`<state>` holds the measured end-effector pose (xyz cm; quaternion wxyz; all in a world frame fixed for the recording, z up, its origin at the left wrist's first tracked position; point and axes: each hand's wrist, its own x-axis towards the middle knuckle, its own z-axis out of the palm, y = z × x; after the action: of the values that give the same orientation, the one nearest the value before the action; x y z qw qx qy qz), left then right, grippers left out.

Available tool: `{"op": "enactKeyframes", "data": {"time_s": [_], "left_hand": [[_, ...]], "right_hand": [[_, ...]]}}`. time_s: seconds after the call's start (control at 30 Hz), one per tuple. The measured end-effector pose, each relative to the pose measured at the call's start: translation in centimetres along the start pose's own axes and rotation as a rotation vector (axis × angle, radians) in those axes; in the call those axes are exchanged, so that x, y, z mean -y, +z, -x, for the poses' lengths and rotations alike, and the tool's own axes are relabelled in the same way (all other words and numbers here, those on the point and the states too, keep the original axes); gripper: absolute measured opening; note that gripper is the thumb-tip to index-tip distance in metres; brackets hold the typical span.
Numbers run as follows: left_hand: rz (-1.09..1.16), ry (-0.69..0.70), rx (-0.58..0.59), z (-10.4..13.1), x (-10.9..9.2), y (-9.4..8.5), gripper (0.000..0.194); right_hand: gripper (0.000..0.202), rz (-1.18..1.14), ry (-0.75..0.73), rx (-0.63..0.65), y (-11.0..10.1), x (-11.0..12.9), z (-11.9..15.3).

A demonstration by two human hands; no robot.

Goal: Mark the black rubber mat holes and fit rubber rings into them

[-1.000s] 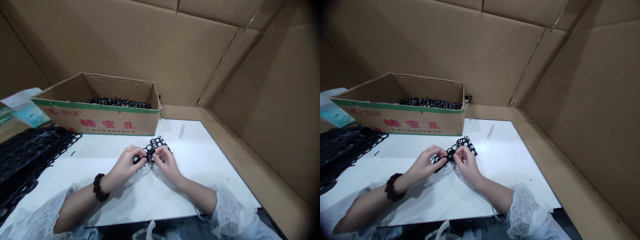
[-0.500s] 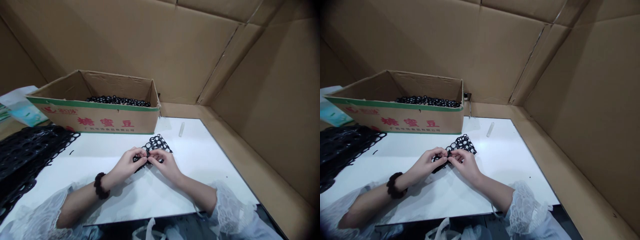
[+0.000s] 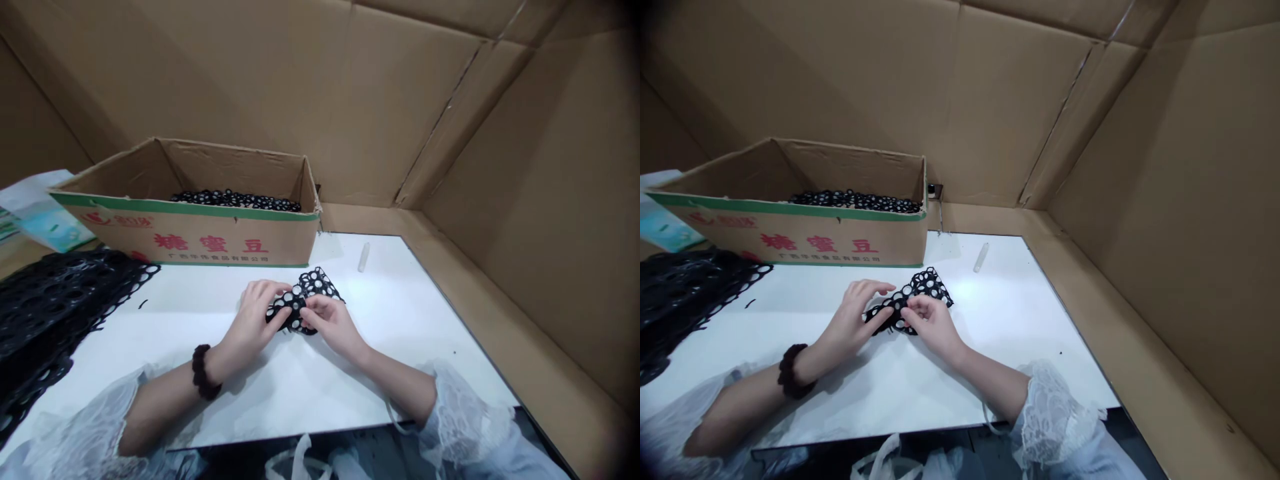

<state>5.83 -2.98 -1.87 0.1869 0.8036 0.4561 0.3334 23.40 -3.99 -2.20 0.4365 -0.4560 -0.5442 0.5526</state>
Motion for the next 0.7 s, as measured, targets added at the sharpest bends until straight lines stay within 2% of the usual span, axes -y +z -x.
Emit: {"op": "enactKeyframes", "data": {"time_s": [0.1, 0.17, 0.53, 0.7], "left_hand": [[-0.1, 0.128, -0.007, 0.22, -0.27, -0.07, 0.017], [-0.077, 0.138, 0.02, 0.19, -0.48, -0.13, 0.016], [0.204, -0.058, 0.152, -0.33, -0.59, -0.66, 0.02], [0.16, -0.113, 0.088, -0.07, -0.87, -0.43, 0.02]], "right_hand": [[0.024, -0.029, 0.009, 0.01, 0.08, 0.09, -0.02], [0.024, -0.042, 0.004, 0.015, 0.14, 0.14, 0.02], [0.028, -0.067, 0.023, 0.029, 0.27, 0.35, 0.31], [0.03, -0.126, 0.046, 0.059, 0.48, 0.16, 0.29]]}}
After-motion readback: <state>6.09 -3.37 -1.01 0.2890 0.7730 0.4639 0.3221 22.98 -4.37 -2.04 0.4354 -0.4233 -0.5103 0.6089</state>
